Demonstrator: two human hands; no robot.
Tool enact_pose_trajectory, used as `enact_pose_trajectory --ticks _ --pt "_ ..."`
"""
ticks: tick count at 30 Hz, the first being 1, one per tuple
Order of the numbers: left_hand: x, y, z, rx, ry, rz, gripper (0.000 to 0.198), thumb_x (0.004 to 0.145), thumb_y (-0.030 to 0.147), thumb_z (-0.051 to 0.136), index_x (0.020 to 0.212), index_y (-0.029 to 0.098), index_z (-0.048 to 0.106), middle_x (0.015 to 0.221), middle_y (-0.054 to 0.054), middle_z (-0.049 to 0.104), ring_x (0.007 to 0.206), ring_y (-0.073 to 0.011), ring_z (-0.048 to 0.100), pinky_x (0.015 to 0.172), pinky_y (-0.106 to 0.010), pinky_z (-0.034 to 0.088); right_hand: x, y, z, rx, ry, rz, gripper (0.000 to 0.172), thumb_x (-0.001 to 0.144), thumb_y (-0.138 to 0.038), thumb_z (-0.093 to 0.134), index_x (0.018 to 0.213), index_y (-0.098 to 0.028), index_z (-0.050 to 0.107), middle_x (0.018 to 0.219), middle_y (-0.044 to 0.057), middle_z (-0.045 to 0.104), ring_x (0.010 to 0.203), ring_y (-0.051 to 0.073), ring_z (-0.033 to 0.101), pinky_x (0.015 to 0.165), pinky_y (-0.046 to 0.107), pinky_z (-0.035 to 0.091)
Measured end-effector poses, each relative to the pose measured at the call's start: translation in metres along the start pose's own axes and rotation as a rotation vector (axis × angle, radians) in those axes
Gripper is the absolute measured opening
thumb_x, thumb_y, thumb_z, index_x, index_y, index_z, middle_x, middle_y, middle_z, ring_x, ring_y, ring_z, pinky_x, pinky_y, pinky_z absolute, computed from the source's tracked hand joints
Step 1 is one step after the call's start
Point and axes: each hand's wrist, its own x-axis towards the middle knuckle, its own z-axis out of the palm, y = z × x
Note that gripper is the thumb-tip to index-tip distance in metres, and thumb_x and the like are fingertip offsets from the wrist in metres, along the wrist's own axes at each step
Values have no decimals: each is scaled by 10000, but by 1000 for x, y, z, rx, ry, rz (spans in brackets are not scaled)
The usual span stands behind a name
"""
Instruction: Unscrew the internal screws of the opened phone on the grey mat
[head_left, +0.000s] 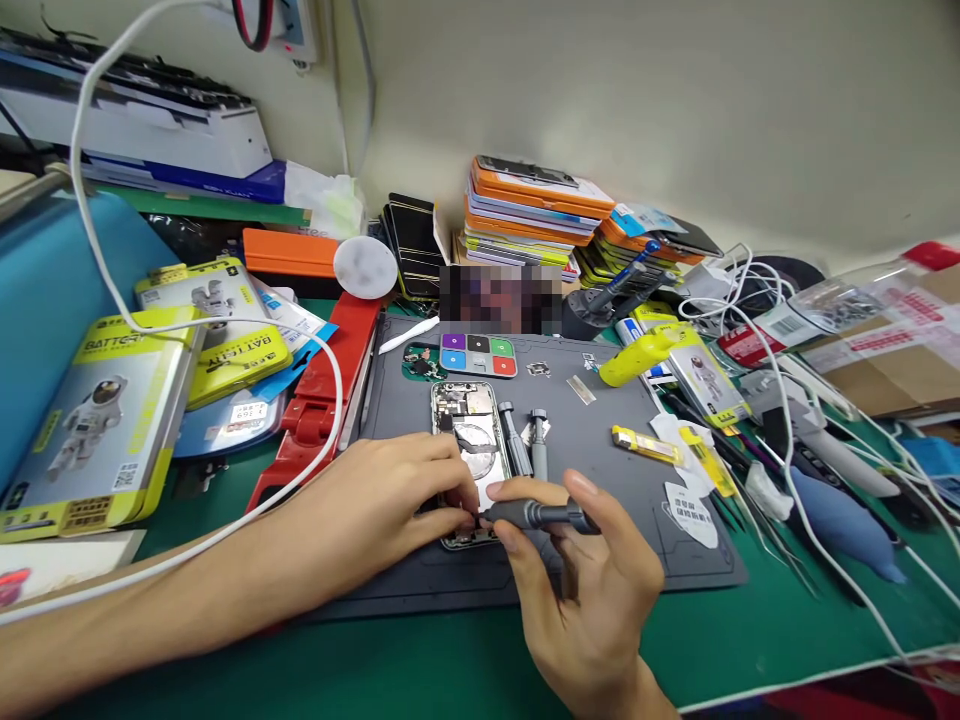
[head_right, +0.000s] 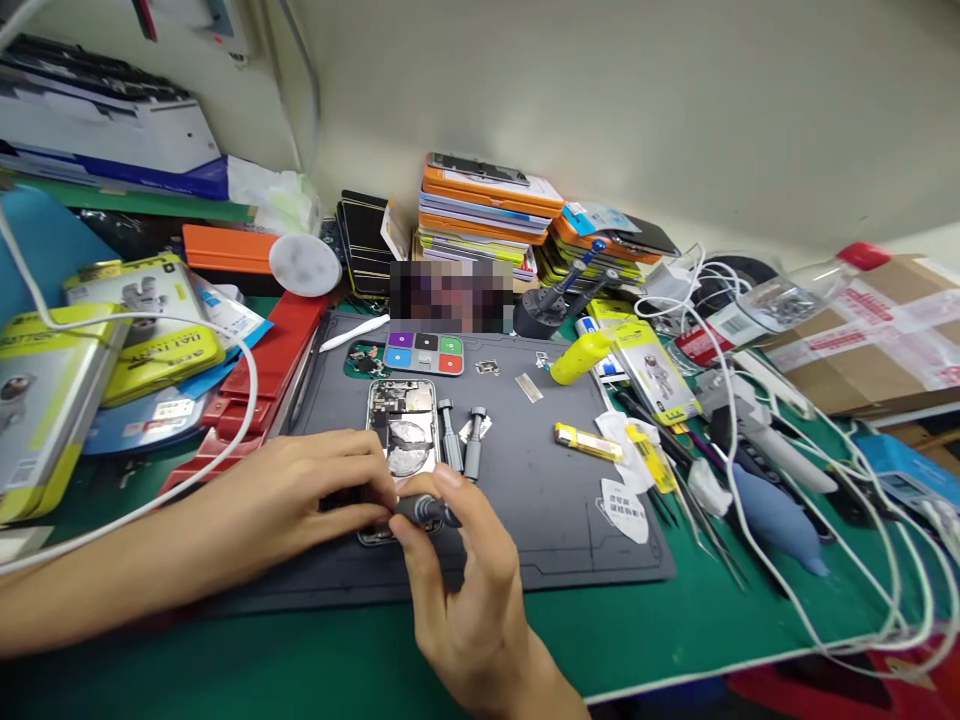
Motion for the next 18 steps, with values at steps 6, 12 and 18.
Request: enact_pose_trajectory --ticks 6,12,18 --pt "1 0 -3 -133 17 -38 106 1098 254 633 1018 274 699 1055 73 728 983 -134 696 849 -233 462 5 -4 -7 -14 106 77 822 927 126 592 1622 -229 336 1125 55 669 988 134 742 859 293 688" --pt "5 4 -9 -314 84 -174 197 1113 404 587 990 275 671 927 89 721 821 -132 635 742 -235 438 -2 1 -7 -27 4 54 790 947 104 562 1632 -208 324 1108 73 671 1046 164 745 882 329 685" --pt "4 9 -11 -341 41 -222 350 1153 480 433 946 255 605 798 77 652 711 -134 580 666 -249 420 -2 1 -8 -71 -16 60 776 959 98 558 1639 -198 326 1098 69 675 1073 169 744 902 338 683"
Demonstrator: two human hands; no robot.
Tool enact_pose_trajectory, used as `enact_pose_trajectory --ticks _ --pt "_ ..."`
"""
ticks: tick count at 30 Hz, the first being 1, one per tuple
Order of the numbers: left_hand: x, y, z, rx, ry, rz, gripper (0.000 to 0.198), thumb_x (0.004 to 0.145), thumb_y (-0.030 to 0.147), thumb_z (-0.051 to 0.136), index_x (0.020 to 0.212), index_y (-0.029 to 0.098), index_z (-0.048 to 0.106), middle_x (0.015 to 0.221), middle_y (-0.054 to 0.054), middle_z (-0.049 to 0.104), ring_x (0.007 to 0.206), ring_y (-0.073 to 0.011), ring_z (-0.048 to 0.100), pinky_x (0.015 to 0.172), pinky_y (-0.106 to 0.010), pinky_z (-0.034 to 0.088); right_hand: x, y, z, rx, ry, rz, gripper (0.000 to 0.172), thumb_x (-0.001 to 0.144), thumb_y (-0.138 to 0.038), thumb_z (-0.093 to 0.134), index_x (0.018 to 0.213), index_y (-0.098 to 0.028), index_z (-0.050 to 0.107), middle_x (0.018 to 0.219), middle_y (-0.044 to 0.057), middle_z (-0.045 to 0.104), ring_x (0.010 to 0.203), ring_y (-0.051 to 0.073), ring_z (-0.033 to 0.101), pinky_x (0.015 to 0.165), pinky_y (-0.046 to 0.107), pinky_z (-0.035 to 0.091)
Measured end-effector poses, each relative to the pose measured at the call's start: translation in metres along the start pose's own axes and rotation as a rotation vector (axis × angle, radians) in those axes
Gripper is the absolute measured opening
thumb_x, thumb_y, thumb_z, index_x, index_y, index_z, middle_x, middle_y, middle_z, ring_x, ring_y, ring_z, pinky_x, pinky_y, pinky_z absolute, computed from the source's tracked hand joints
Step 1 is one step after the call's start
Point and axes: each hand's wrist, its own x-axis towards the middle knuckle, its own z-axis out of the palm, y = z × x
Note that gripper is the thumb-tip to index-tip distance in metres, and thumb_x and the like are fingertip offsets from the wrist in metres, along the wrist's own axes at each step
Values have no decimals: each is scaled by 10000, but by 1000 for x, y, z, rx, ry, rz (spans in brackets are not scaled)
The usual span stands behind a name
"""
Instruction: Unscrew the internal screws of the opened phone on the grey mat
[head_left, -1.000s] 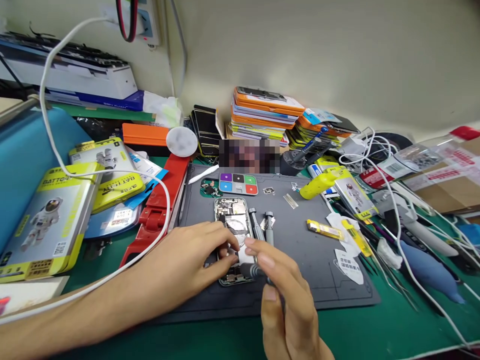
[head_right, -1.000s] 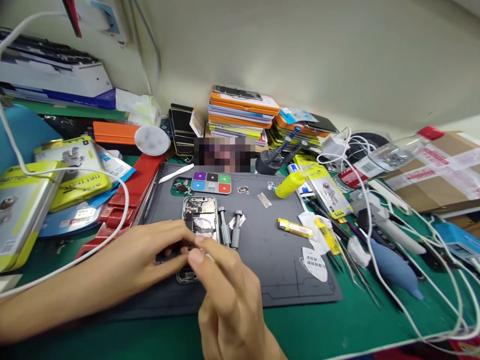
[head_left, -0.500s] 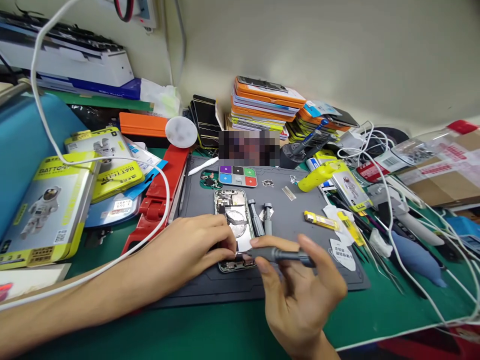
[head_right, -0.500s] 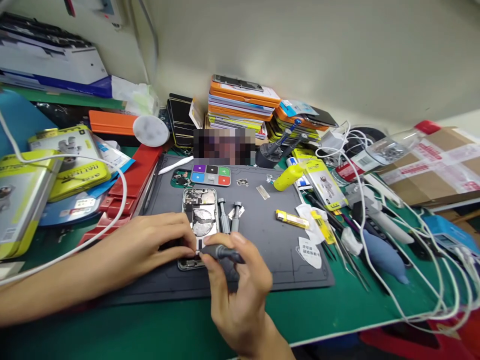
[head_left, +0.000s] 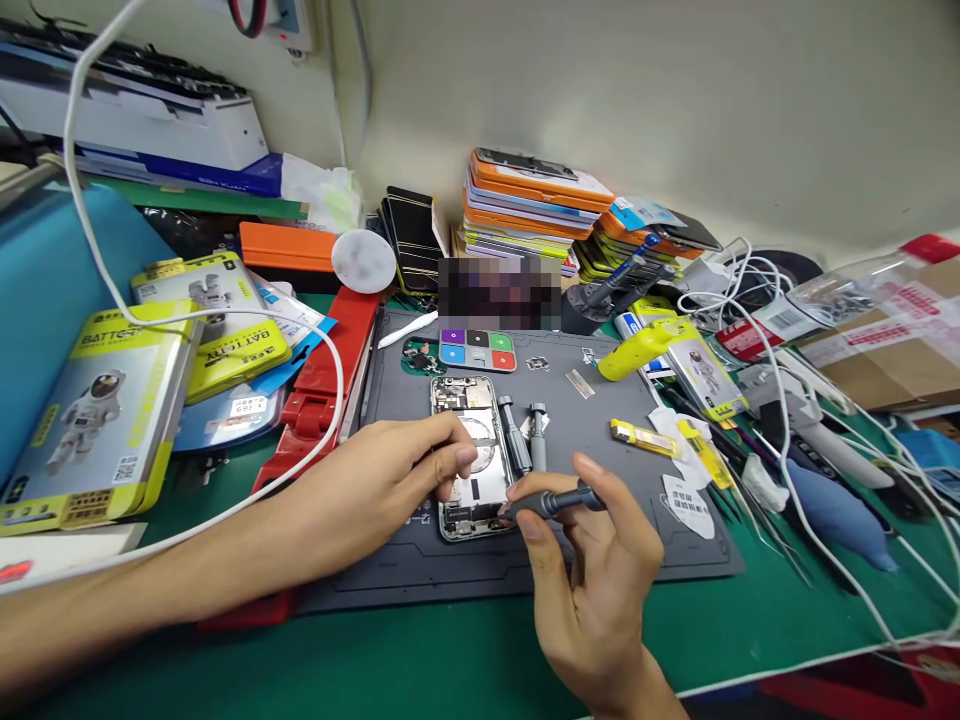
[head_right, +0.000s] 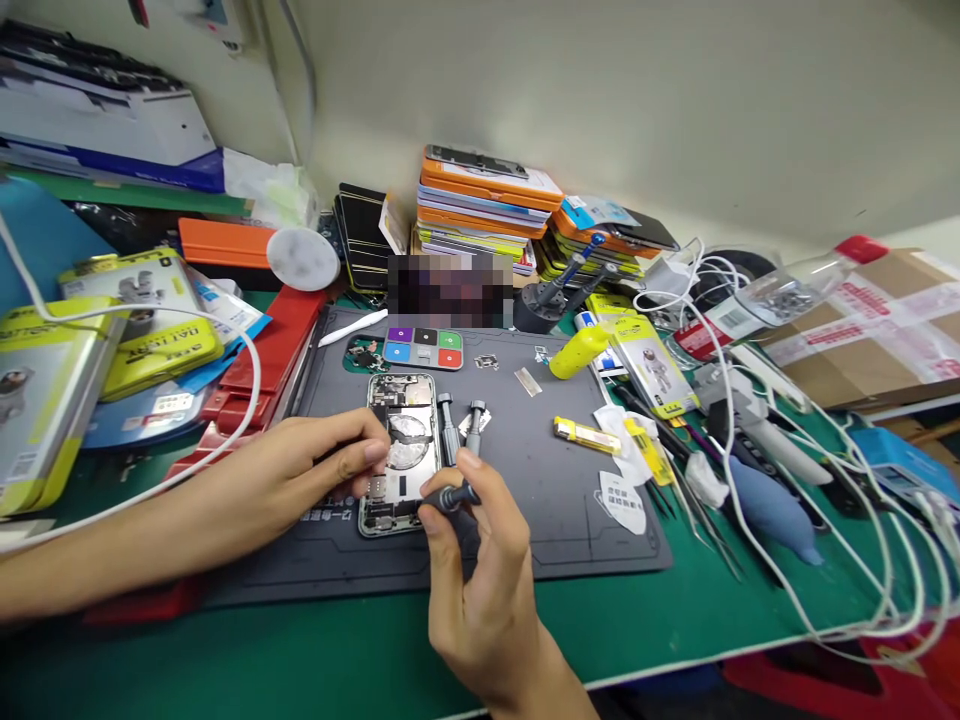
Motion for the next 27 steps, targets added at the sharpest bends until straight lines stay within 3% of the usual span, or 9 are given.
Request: enact_pose_trajectory --ticks 6,13,17,21,24,27 --pt "-1 4 0 90 24 3 379 1140 456 427 842 247 530 683 81 574 603 -134 505 589 -274 347 -1 1 -3 14 -21 -22 798 946 120 563 1643 -198 339 1128 77 678 1080 177 738 923 353 681" --pt "0 5 1 118 6 -10 349 1134 434 412 853 256 518 672 84 568 584 -140 500 570 -281 328 -4 1 -2 8 -20 -29 756 951 106 545 1624 -184 360 1100 81 674 1048 179 740 945 381 681" --pt "0 2 2 148 2 -17 357 1134 445 397 852 258 509 675 74 567 593 -150 504 577 -294 311 -3 2 -3 -67 -17 -50 755 960 75 586 1630 -191 362 1124 114 697 1055 222 766 840 379 709" --pt "-1 3 4 181 -12 9 316 1123 414 426 864 256 513 723 62 586 641 -155 535 615 -292 319 2 0 -6 -154 -49 -189 732 914 54 702 1553 -204 455 1086 88 748 952 201 768 792 333 706" --pt "-3 5 3 192 -52 13 271 1108 371 468 875 253 539 748 60 612 660 -151 560 637 -278 340 2 -2 -9 -101 -86 -206 699 918 57 538 1573 -169 445 1279 149 708 1174 248 738 924 425 697" --pt "-3 6 3 217 -64 28 261 1111 392 489 911 255 585 772 55 653 671 -152 578 645 -271 350 -2 -1 -11 -47 -113 -158 780 895 36 479 1643 -148 352 1475 197 597 1386 312 630 1005 531 674"
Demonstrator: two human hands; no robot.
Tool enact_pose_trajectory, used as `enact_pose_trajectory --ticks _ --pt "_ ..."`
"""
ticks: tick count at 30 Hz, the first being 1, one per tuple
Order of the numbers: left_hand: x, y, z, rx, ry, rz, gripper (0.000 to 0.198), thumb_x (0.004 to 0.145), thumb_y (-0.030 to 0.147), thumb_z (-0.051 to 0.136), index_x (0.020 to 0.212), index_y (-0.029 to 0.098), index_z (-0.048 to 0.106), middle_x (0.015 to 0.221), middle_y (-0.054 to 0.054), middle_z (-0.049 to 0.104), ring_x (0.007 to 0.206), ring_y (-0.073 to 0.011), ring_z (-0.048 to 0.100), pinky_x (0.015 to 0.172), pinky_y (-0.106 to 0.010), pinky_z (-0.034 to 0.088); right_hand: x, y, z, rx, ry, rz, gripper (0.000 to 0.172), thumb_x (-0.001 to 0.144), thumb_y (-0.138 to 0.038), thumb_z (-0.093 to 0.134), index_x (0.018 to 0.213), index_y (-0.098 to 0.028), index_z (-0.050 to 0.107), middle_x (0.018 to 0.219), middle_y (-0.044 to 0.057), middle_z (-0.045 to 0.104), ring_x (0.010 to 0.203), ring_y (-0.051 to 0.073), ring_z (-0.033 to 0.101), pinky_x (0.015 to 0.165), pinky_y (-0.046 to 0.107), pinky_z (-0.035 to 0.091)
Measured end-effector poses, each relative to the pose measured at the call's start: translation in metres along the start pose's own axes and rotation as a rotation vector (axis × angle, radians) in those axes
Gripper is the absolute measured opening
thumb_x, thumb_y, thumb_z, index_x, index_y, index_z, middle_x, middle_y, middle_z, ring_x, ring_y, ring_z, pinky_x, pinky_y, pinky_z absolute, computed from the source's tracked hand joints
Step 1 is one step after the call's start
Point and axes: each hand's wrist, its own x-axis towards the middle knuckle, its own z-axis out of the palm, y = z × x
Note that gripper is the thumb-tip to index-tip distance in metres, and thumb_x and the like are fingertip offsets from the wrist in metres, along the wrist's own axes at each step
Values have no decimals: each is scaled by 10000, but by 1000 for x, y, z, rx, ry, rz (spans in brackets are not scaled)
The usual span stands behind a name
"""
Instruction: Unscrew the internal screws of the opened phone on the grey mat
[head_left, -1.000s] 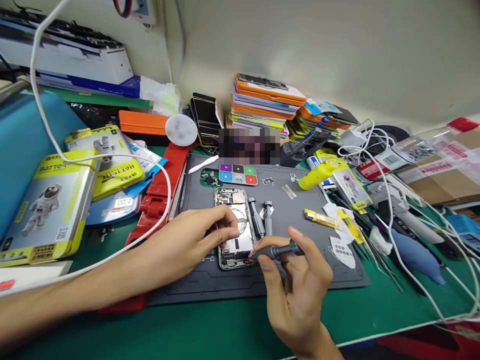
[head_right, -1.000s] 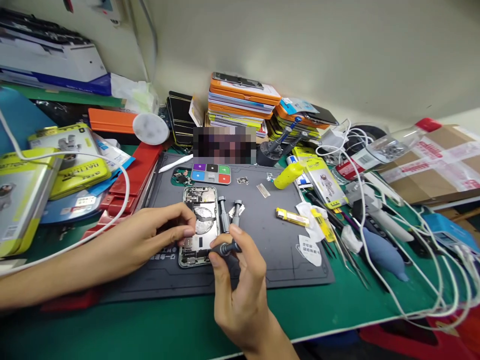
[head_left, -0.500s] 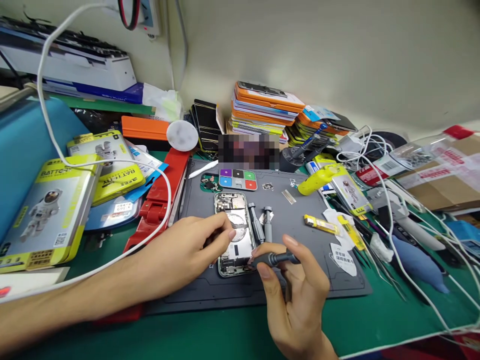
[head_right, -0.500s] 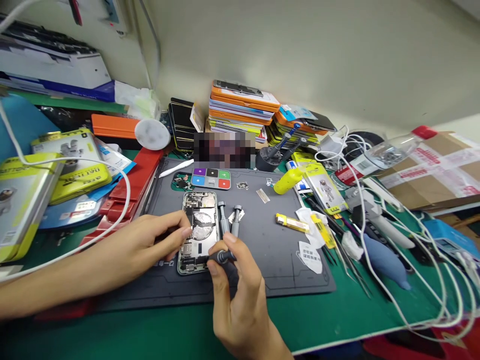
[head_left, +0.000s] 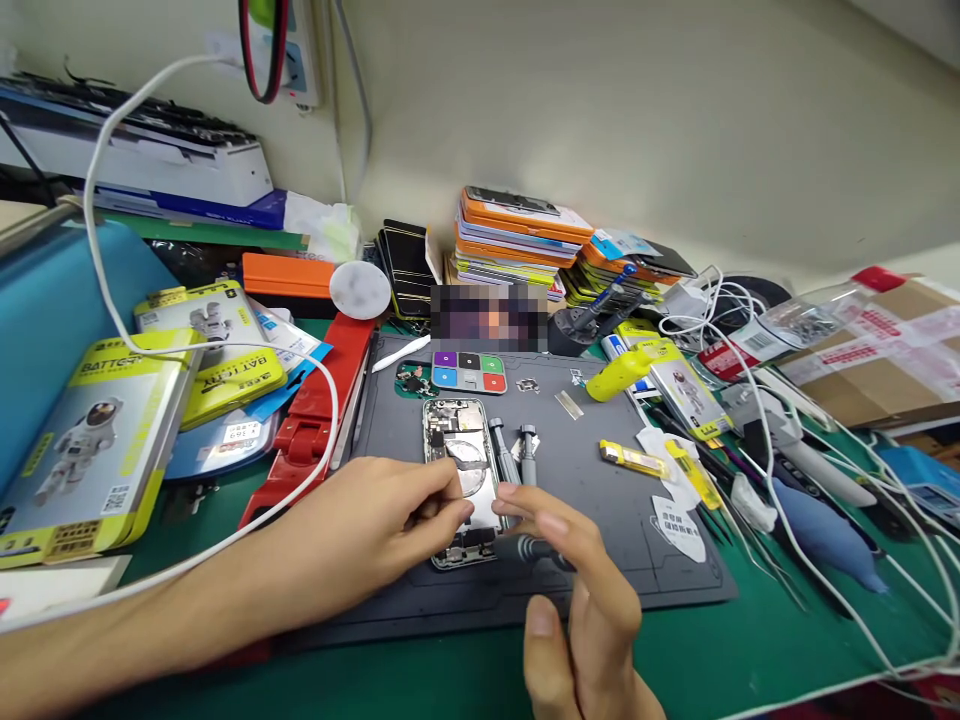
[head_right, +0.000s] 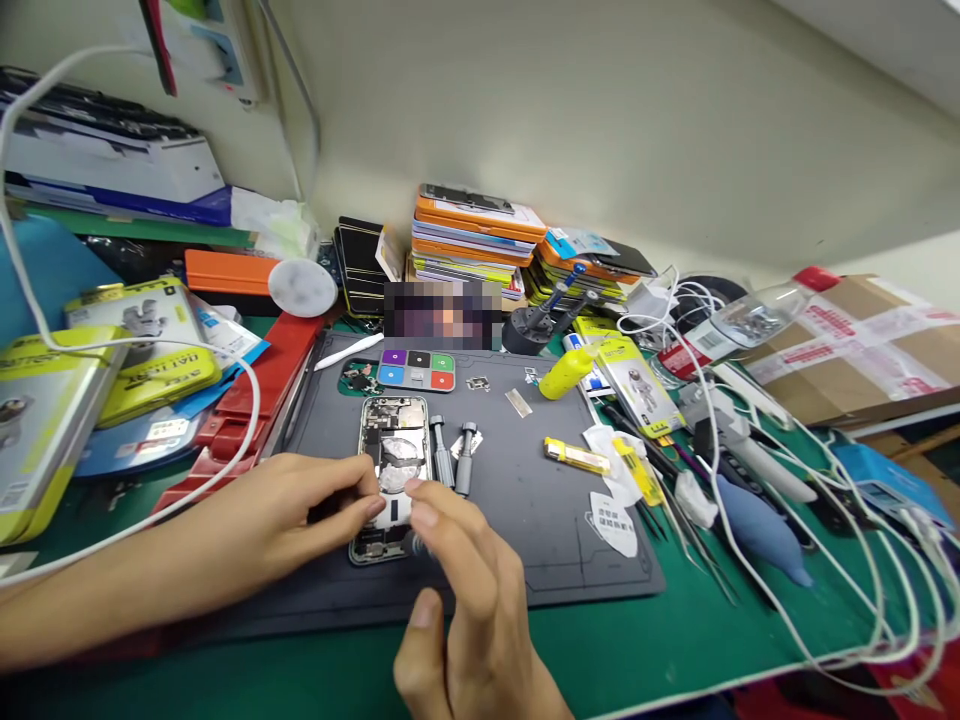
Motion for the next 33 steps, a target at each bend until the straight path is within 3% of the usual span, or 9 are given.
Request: enact_pose_trajectory --ticks 3,6,9,12,15,18,22,26,33 --pt "1 -2 1 10 11 11 262 1114 415 504 933 254 604 810 49 686 688 -151 595 645 -263 363 -2 1 1 -39 10 -26 870 872 87 528 1677 -157 305 1474 182 599 1385 290 629 1030 499 669" --pt "2 -3 2 -3 2 3 216 1097 396 571 947 253 631 790 59 687 672 -142 596 620 -244 375 -1 2 2 -36 14 -14 833 892 82 462 1681 -138 310 1474 187 592 1366 278 632 1012 483 666" --pt "2 -6 2 -46 -9 22 123 1064 349 663 988 255 683 811 65 719 691 -132 636 615 -222 403 -1 2 4 -65 50 -19 810 908 40 583 1660 -156 354 1330 161 655 1190 255 685 904 444 690" --pt "3 -10 2 -71 10 106 99 1058 267 686 975 254 740 923 58 778 814 -129 711 717 -206 457 -1 2 6 -18 116 26 835 900 110 632 1639 -186 381 1150 106 708 1023 206 734 813 368 701" --pt "4 -13 1 -75 4 171 166 1068 234 674 971 266 805 989 44 821 915 -152 760 817 -216 486 -1 1 8 101 168 80 821 904 139 615 1617 -187 370 1148 101 709 1019 191 765 808 338 715" --pt "5 -14 1 -88 -15 191 191 1070 233 670 979 274 834 973 37 840 906 -168 779 811 -229 501 1 -1 8 161 169 116 788 921 131 606 1586 -211 360 1173 109 722 1022 191 778 798 344 728" --pt "2 -14 2 -47 -12 183 150 1065 251 673 987 267 799 958 47 804 852 -137 743 753 -214 472 3 -3 6 184 164 133 746 953 106 586 1575 -229 345 1179 113 740 1003 195 793 816 380 739" --pt "0 -12 4 -4 -11 147 117 1056 258 655 980 257 744 930 55 746 761 -118 662 679 -220 434 6 0 -6 76 290 175 698 951 89 606 1538 -231 404 1106 76 732 934 179 793 730 318 733" --pt "1 -11 5 -9 -13 90 231 1145 387 501 1080 294 702 1036 59 765 910 -152 699 806 -250 451 2 13 -12 10 269 211 703 970 67 591 1568 -254 409 1096 52 683 922 155 747 696 280 725"
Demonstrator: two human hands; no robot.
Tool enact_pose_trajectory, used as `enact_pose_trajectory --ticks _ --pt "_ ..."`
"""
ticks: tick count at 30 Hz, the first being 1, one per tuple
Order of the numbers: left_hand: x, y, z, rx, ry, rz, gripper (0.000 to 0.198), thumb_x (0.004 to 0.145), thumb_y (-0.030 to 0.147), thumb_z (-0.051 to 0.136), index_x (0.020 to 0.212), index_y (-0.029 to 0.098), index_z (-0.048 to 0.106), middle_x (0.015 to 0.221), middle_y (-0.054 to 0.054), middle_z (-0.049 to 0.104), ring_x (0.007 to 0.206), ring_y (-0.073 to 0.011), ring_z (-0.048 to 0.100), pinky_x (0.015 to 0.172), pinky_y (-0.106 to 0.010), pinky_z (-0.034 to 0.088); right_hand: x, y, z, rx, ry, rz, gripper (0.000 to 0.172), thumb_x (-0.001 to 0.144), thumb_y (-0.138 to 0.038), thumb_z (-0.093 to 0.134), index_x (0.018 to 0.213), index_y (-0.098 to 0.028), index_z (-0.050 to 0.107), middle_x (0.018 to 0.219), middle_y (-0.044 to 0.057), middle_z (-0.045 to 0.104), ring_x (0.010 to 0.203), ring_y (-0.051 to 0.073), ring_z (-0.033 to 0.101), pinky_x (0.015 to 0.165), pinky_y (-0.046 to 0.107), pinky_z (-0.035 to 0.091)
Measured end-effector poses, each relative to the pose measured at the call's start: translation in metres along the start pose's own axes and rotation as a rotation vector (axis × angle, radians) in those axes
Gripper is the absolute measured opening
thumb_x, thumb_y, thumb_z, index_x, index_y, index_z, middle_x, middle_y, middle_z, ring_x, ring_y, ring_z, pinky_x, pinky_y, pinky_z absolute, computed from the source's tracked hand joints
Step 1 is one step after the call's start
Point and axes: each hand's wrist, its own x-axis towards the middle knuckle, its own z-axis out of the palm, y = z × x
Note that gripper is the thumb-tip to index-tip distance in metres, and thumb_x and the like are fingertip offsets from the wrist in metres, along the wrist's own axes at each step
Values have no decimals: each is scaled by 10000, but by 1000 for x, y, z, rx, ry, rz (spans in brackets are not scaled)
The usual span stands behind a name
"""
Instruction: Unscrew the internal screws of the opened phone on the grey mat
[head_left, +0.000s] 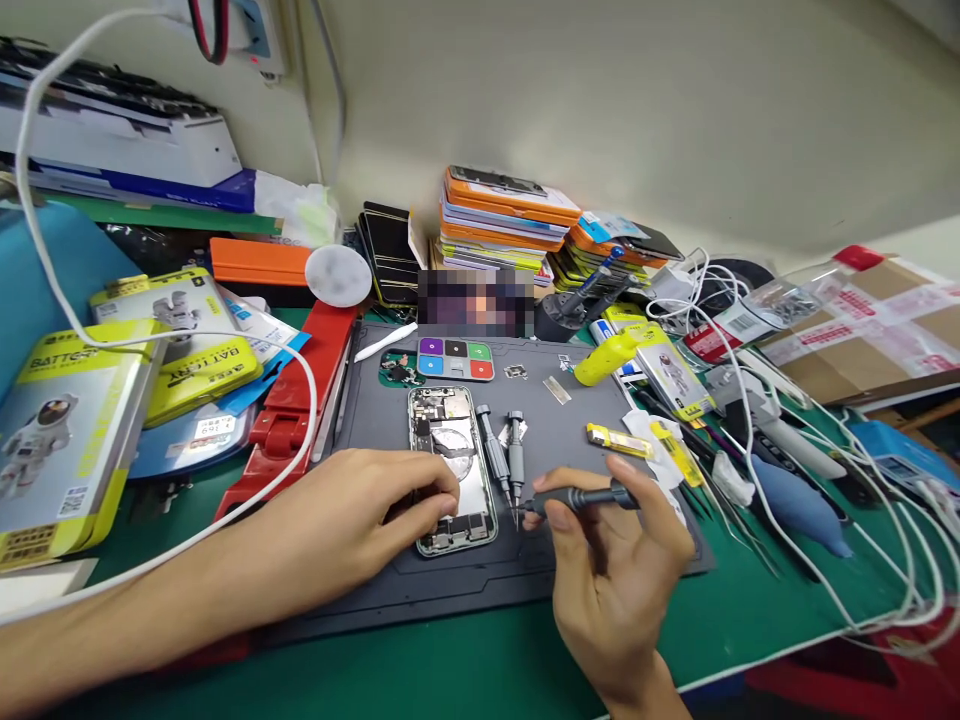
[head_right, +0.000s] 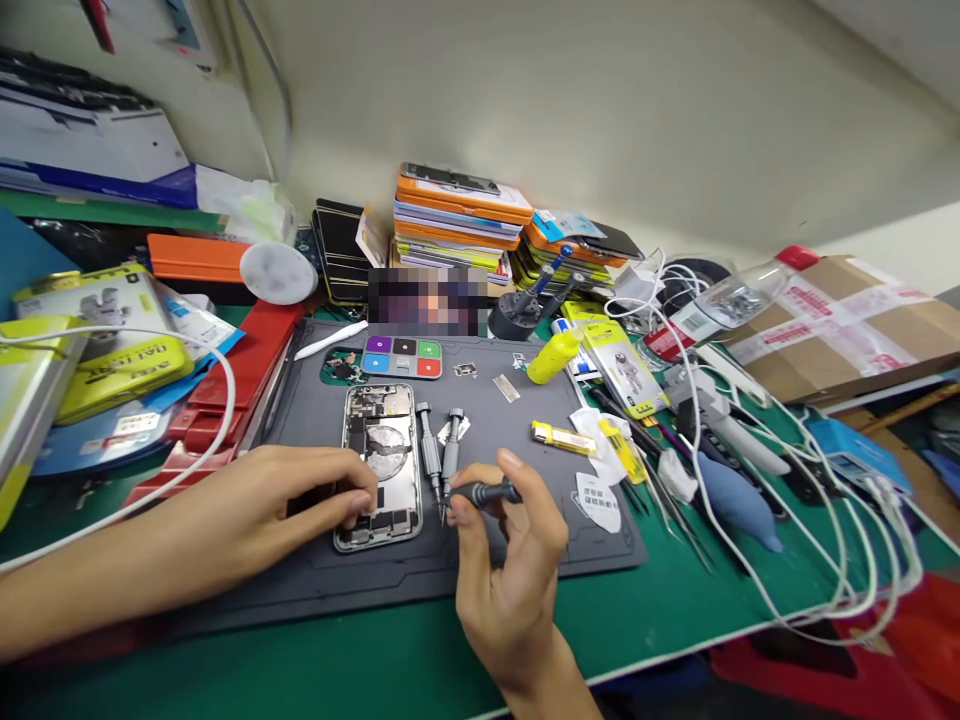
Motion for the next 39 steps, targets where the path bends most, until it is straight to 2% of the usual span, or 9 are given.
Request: enact_pose_trajectory --ticks 4,6,9,15,22,27,30,37,39 --pt "0 -2 1 7 13 -12 194 1132 382 533 1070 297 696 1007 72 756 866 -136 694 767 -242 445 -6 0 7 1 -27 -38 802 934 124 598 1611 -236 364 1142 62 652 995 147 742 807 304 733" --pt "0 -2 1 -11 7 -9 167 1118 367 566 1055 297 704 1001 77 750 854 -126 692 746 -230 447 -8 -1 9 -9 -52 -85 838 907 154 611 1620 -212 364 1160 72 644 1023 144 741 792 271 721" --pt "0 -3 0 -38 -11 8 133 1098 326 608 1031 296 719 1000 83 743 850 -109 686 736 -206 451 -8 -1 10 14 -72 -80 824 915 156 596 1621 -199 363 1153 76 650 1018 138 733 744 242 701" --pt "0 -5 0 -25 -9 26 93 1060 258 664 997 282 729 960 82 726 797 -95 655 699 -197 429 -8 1 12 22 -105 -44 782 961 126 572 1627 -211 342 1172 78 652 1024 131 725 796 258 685" --pt "1 -6 2 -21 10 56 88 1075 288 655 1005 284 708 988 76 707 840 -108 668 746 -216 442 -4 -2 6 -91 -165 -168 789 924 116 675 1598 -219 438 1251 59 676 1138 149 689 985 313 620" --pt "0 -5 2 -34 18 36 109 1090 313 628 1016 282 702 1007 68 716 851 -123 683 752 -231 457 -1 -1 3 -27 -244 -175 777 941 48 464 1678 -162 336 1520 127 559 1398 237 587 1118 433 559" --pt "1 -6 2 -41 33 49 98 1092 289 625 1023 285 694 1005 75 719 852 -118 683 762 -225 460 -4 0 3 -79 -222 -206 836 910 92 521 1682 -176 343 1509 108 575 1384 219 598 1117 400 561" --pt "0 -8 3 23 6 185 115 1101 263 630 1065 293 735 1179 62 746 991 -135 724 895 -225 481 -9 1 3 -125 -128 -153 818 940 81 562 1682 -189 350 1435 99 627 1283 184 660 1091 374 585" --pt "0 -7 3 31 9 185 109 1102 267 630 1076 288 733 1151 52 747 974 -140 725 882 -227 493 -11 2 3 -125 -119 -142 778 959 70 515 1679 -182 360 1430 114 624 1278 190 663 1081 384 594"
